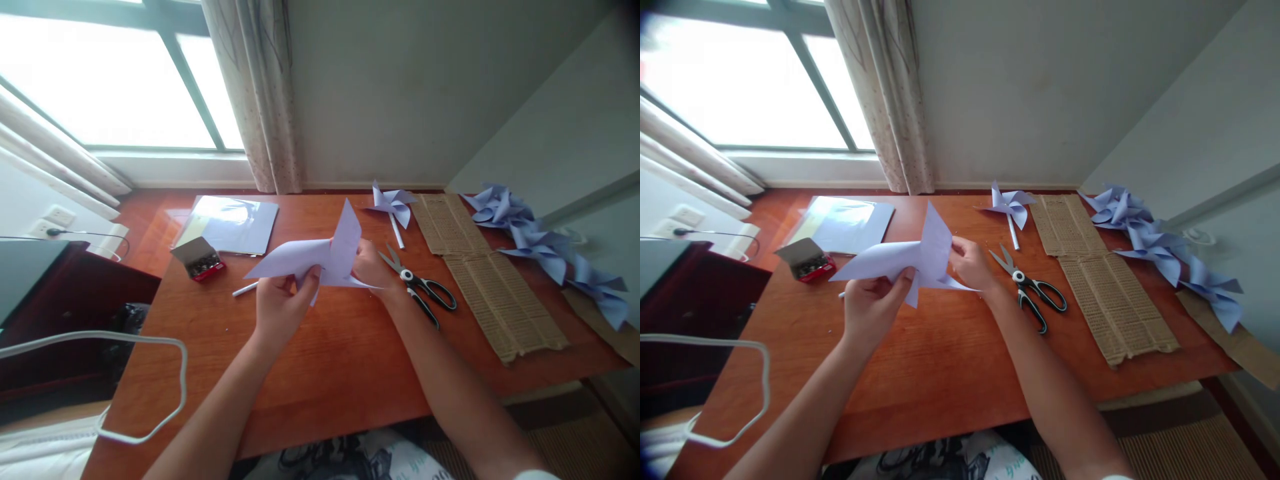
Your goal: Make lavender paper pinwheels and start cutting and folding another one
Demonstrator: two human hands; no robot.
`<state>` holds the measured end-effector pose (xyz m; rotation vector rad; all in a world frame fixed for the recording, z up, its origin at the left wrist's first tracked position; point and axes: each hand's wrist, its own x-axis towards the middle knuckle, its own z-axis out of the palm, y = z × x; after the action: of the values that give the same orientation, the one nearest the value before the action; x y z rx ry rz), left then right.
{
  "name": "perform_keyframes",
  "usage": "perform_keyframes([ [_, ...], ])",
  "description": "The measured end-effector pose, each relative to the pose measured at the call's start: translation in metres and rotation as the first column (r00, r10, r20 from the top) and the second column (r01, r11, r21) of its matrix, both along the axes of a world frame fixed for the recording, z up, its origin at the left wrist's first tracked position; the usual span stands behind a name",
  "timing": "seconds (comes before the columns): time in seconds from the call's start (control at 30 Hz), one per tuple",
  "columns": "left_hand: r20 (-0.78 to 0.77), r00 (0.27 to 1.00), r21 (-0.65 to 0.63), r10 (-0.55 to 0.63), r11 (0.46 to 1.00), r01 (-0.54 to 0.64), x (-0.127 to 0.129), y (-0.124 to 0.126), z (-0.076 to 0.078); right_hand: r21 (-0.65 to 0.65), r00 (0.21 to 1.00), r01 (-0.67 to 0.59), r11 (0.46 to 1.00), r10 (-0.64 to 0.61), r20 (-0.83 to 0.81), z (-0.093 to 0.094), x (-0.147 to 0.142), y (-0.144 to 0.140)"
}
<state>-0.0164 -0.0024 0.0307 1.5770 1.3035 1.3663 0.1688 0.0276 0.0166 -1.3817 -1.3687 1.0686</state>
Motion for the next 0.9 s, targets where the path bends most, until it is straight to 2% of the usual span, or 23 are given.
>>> perform_keyframes([
  [0.07, -0.131, 0.991, 0.116, 0.031, 0.993, -0.016, -0.002, -0.004, -0.002, 0.007, 0.986, -0.068, 0.998, 0.068, -0.153, 0.0, 0.015, -0.005],
  [0.13, -0.213, 0.977, 0.253, 0.021, 0.967, 0.034, -0.002, -0.009, -0.001, 0.034, 0.938, -0.134, 0.99, 0.138, -0.319, 0.004, 0.03, -0.013],
  [0.2, -0.262, 0.962, 0.371, -0.076, 0.912, 0.173, 0.0, -0.012, 0.002, 0.051, 0.914, -0.249, 0.967, 0.252, -0.317, 0.011, 0.041, -0.022],
  [0.27, -0.319, 0.921, 0.418, -0.224, 0.839, 0.348, 0.002, -0.014, 0.006, 0.079, 0.887, -0.368, 0.927, 0.375, -0.27, 0.02, 0.047, -0.029],
  [0.33, -0.35, 0.898, 0.447, -0.267, 0.795, 0.41, 0.003, -0.014, 0.01, 0.105, 0.857, -0.455, 0.884, 0.467, -0.217, 0.028, 0.047, -0.032],
  [0.4, -0.35, 0.893, 0.456, -0.282, 0.782, 0.425, 0.002, -0.014, 0.013, 0.123, 0.843, -0.48, 0.869, 0.496, -0.21, 0.033, 0.047, -0.033],
  [0.5, -0.398, 0.872, 0.462, -0.285, 0.759, 0.459, -0.004, -0.014, 0.017, 0.094, 0.859, -0.432, 0.897, 0.441, -0.262, 0.036, 0.046, -0.035],
  [0.57, -0.479, 0.83, 0.484, -0.285, 0.704, 0.52, -0.01, -0.015, 0.019, 0.091, 0.855, -0.423, 0.901, 0.431, -0.288, 0.037, 0.046, -0.037],
  [0.63, -0.549, 0.795, 0.523, -0.26, 0.635, 0.569, -0.013, -0.017, 0.02, 0.133, 0.833, -0.454, 0.881, 0.473, -0.288, 0.037, 0.046, -0.039],
  [0.7, -0.595, 0.775, 0.551, -0.213, 0.593, 0.587, -0.013, -0.021, 0.019, 0.193, 0.809, -0.481, 0.855, 0.518, -0.277, 0.037, 0.047, -0.04],
  [0.8, -0.594, 0.79, 0.57, -0.153, 0.613, 0.548, -0.01, -0.029, 0.016, 0.261, 0.781, -0.51, 0.82, 0.568, -0.259, 0.034, 0.047, -0.039],
  [0.9, -0.59, 0.794, 0.567, -0.146, 0.625, 0.537, -0.008, -0.033, 0.014, 0.279, 0.767, -0.539, 0.795, 0.6, -0.226, 0.033, 0.049, -0.038],
])
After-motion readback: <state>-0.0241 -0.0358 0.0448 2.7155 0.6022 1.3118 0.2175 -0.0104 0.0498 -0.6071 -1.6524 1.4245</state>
